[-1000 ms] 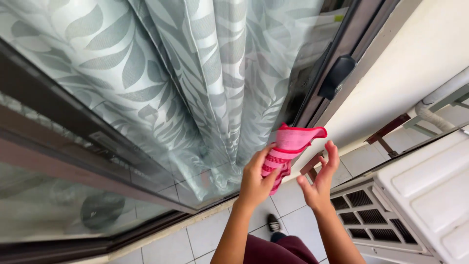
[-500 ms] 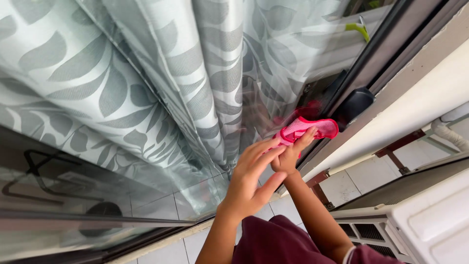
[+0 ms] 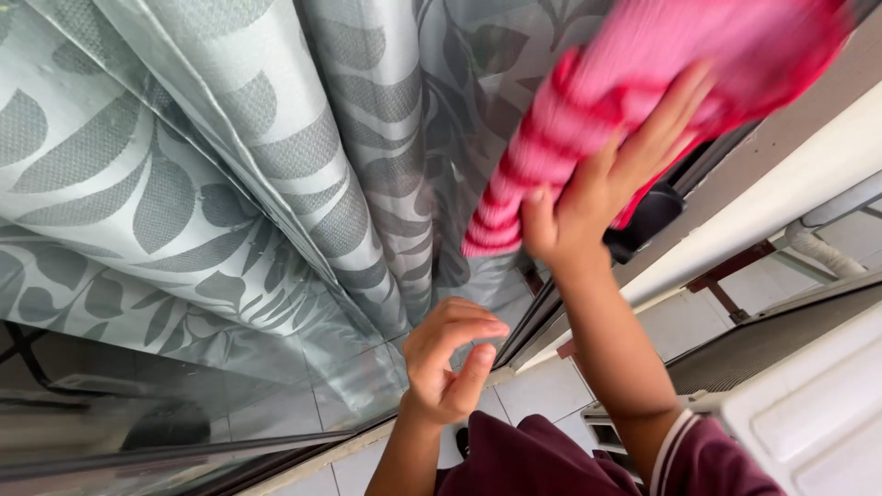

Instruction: Cleaning a sliding glass door using a cloth and a squeegee on a balcony.

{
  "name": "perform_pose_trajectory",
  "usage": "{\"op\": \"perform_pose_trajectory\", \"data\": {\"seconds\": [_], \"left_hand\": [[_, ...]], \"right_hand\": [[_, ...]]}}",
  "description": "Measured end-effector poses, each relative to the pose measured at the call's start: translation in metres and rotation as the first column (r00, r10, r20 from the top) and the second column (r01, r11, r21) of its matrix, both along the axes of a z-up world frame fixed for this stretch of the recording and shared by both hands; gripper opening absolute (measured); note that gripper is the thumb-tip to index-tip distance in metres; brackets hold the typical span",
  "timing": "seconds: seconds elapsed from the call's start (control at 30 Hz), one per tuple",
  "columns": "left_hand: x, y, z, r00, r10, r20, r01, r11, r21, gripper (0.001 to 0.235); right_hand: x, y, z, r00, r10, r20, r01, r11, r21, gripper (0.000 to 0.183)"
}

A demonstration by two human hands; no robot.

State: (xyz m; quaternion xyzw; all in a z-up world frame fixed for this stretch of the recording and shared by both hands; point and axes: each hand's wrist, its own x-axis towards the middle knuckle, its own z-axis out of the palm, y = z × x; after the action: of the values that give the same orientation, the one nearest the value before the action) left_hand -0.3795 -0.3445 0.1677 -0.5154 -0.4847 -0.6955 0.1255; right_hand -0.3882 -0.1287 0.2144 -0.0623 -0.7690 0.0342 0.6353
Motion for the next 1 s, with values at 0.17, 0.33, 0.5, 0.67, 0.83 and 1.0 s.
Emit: {"op": "perform_pose_trajectory", "data": {"seconds": [0.17,0.33,0.5,0.67,0.83,1.0], "left_hand": [[0.004,0.018,-0.011,0.993,-0.057,0.102,0.051,0.997,0.056,0.009],[0.006,0.023,-0.023,0.976,-0.114,0.186,0.111,0.993,0.030,0.010],[0.004,0.014,-0.027,0.985,-0.064,0.160,0.050,0.995,0.087,0.011],[0.005,0.011,-0.031,0.985,-0.027,0.170,0.008,0.994,0.107,0.010],[0.008,-0.005,-0.029,0.994,0.051,0.093,-0.062,0.992,0.108,0.009],[0.019,-0.030,-0.029,0.995,0.031,0.093,-0.053,0.968,0.245,0.016]], "right_hand": [[0.012,0.022,-0.231,0.989,0.022,0.148,-0.021,1.000,-0.010,0.084],[0.059,0.027,-0.397,0.877,0.059,0.477,-0.038,0.998,-0.053,0.093],[0.044,0.032,-0.379,0.894,0.154,0.421,-0.169,0.986,-0.002,0.097],[0.025,0.029,-0.175,0.982,0.127,0.140,-0.133,0.990,0.041,0.092],[0.011,0.017,-0.015,0.996,0.084,0.025,-0.085,0.996,0.021,0.080],[-0.014,-0.069,-0.005,0.999,0.010,0.040,-0.008,0.998,-0.066,0.079]]}}
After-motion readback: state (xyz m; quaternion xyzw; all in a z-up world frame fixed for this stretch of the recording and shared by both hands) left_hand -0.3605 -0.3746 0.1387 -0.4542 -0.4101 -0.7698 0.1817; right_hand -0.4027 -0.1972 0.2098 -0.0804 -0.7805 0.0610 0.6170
